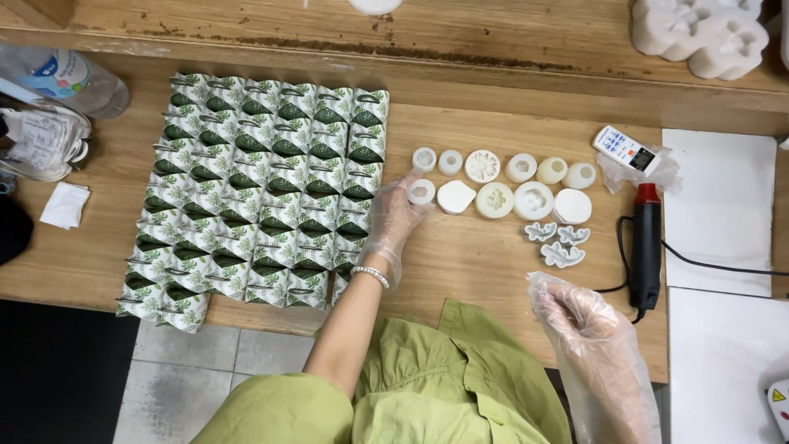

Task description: Organizing and inspecting various silicone candle molds on a shelf and workbench.

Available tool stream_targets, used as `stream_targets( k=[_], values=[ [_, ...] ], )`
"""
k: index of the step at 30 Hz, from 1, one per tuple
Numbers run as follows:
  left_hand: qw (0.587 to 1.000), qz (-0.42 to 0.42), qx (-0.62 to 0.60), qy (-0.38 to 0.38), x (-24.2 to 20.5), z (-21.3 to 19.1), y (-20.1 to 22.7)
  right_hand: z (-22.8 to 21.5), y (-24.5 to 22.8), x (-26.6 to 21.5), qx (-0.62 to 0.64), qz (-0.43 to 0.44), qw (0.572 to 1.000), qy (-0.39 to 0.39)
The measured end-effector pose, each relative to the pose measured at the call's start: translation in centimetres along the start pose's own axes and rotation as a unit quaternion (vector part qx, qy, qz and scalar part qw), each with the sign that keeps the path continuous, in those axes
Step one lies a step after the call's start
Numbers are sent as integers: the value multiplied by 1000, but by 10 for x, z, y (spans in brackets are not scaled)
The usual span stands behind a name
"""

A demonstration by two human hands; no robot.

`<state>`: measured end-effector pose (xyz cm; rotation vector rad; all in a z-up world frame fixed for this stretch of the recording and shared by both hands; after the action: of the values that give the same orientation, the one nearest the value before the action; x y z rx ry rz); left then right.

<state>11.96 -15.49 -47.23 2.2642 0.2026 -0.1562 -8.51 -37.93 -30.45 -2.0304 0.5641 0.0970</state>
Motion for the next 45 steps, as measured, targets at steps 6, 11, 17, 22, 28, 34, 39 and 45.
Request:
stream_targets(
  k=[6,11,17,22,28,34,39,45],
  values=[
    [999,-47,23,-6,23,28,-27,-2,8,6,22,-2,1000,5],
    [999,-32,-15,-4,27,44,-28,1,-3,1,15,36,999,-20],
    [995,-76,-41,-56,11,26,-5,-1,-24,-6,-11,-7,1000,-25],
    [986,-114,-82,-91,-46,-23,31,6,1,-7,-70,-56,995,-42],
    [967,-37,-187,-169,-85,-69,42,53,93,16,16,-283,959,-15],
    [955,187,-154,-168,-64,-140,68,114,171,175,40,-411,911,9],
    [875,480,-53,34,-105,-261,138,34,132,258,5,-435,900,24],
    [840,491,-42,226,-178,-371,237,-63,-72,243,-38,-451,890,47]
  ],
)
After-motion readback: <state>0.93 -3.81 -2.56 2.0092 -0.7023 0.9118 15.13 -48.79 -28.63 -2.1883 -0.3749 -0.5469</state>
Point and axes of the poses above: each hand's wrist, its own x-axis towards the middle knuckle, its own z-axis out of the palm, y = z × x, the point moved 7 cm from there along x, towards the middle knuckle, and after that the axes turned 15 degrees about -z, right-handed, at the moved point
